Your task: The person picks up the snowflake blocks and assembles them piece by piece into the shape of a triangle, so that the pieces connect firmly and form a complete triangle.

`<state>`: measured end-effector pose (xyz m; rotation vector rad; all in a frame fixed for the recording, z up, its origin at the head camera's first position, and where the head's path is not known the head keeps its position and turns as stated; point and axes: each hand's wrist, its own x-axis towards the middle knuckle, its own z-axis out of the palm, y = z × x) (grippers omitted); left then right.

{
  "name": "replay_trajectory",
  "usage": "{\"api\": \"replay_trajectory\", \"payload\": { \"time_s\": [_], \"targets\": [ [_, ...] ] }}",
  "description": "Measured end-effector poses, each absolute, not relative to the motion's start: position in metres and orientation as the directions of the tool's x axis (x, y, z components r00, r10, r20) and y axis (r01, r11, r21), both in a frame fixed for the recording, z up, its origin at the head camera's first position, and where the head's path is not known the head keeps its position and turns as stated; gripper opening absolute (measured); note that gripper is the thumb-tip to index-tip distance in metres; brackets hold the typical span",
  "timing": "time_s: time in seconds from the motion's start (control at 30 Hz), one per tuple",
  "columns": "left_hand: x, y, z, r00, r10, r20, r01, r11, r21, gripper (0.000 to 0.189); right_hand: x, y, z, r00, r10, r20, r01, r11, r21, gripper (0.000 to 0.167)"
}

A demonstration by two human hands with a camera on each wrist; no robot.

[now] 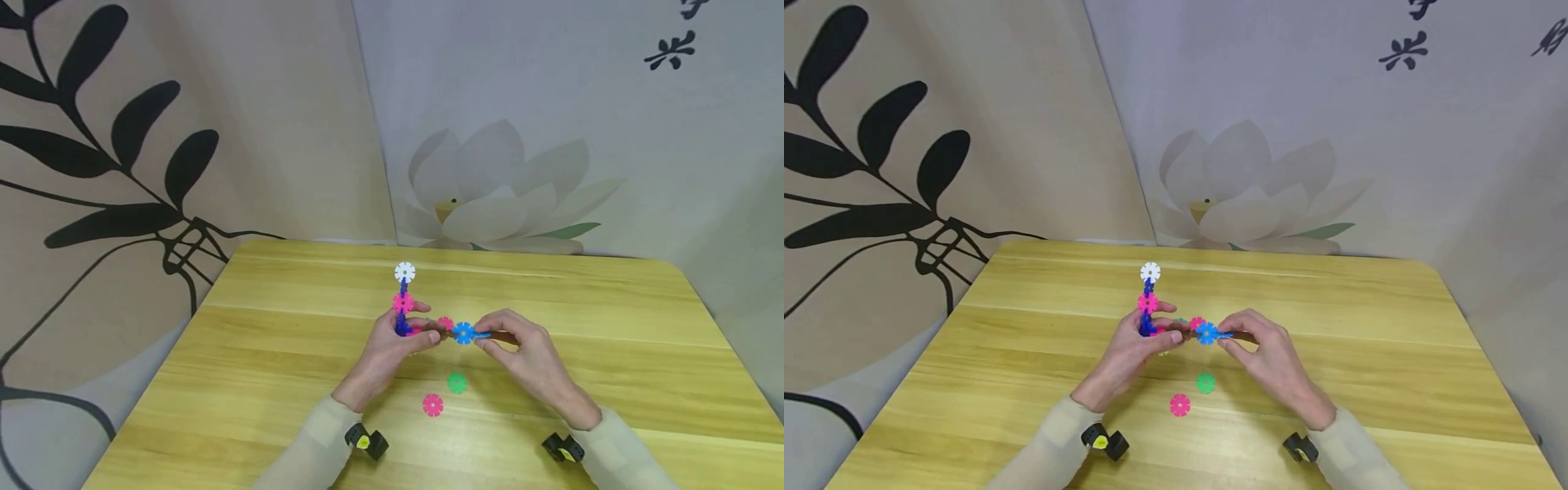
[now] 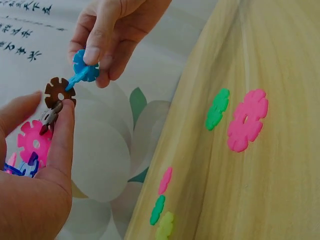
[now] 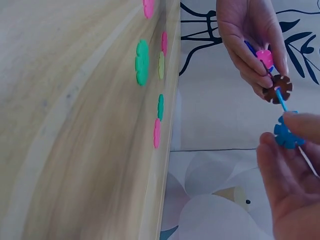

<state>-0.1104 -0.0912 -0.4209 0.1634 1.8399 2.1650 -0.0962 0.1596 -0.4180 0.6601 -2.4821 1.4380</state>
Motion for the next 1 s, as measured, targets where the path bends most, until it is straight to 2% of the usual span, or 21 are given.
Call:
{"api": "replay_trajectory", "payload": {
  "time_s": [0.17, 0.27, 0.5, 0.8, 1.0],
  "targets": [
    [-0.1112, -0.0918, -0.4213, -0.937, 0.341, -0.076, -0.179, -0.284, 0.942, 0.044, -0.097, 0.1633, -0.4171, -0.906, -0.316, 0.282, -0.395, 0.388, -0.833, 0.033],
    [-0.1115, -0.0921, -0.4205, -0.936, 0.344, -0.078, -0.197, -0.326, 0.924, 0.052, -0.097, 0.1654, -0.4172, -0.91, -0.347, 0.229, -0.355, 0.363, -0.862, 0.036],
    [-0.1123, -0.0913, -0.4185, -0.943, 0.324, -0.074, -0.189, -0.339, 0.922, 0.077, -0.0964, 0.1678, -0.4163, -0.907, -0.379, 0.185, -0.325, 0.35, -0.878, 0.036],
    [-0.1111, -0.0901, -0.4191, -0.937, 0.345, -0.055, -0.188, -0.365, 0.912, 0.078, -0.0958, 0.1666, -0.4158, -0.925, -0.361, 0.118, -0.251, 0.35, -0.902, 0.033],
    [-0.1113, -0.0884, -0.4198, -0.93, 0.365, -0.05, -0.191, -0.36, 0.913, 0.081, -0.0957, 0.1647, -0.414, -0.939, -0.328, 0.099, -0.233, 0.399, -0.887, 0.031]
  ]
}}
